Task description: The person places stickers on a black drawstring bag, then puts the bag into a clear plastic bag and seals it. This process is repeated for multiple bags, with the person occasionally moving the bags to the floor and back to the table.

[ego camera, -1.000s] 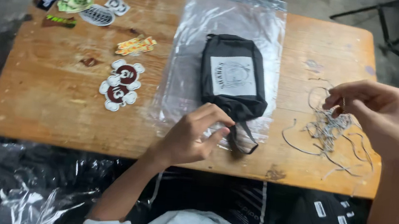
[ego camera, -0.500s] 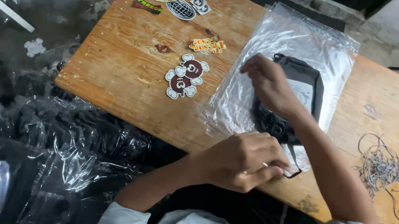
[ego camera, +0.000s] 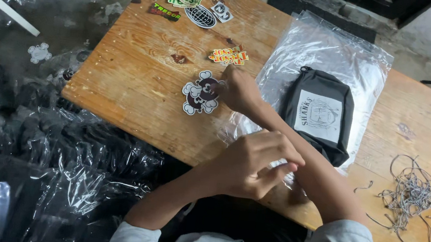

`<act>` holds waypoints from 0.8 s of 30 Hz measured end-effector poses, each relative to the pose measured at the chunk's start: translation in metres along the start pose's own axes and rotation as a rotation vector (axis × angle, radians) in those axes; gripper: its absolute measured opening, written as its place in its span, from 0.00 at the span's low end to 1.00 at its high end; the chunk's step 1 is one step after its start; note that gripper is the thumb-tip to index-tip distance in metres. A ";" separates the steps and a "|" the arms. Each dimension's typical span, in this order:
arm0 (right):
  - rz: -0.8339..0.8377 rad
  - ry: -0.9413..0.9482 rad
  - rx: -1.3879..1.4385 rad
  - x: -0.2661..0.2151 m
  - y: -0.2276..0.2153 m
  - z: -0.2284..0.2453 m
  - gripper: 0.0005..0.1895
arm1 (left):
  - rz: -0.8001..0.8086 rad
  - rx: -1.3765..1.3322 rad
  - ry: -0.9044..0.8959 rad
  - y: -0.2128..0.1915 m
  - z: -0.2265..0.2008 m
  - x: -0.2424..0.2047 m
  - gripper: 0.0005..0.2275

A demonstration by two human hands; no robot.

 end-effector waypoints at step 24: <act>-0.640 0.169 0.319 -0.173 -0.154 -0.168 0.12 | -0.019 0.197 -0.169 0.086 0.153 0.029 0.04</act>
Point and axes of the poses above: each hand's wrist, its own x-axis towards the middle knuckle, its own y-axis out of the palm, z = x × y, the point moved 3 cm from there along x, towards the middle knuckle, and after that the axes turned 15 degrees about y, right-handed, at the moved point
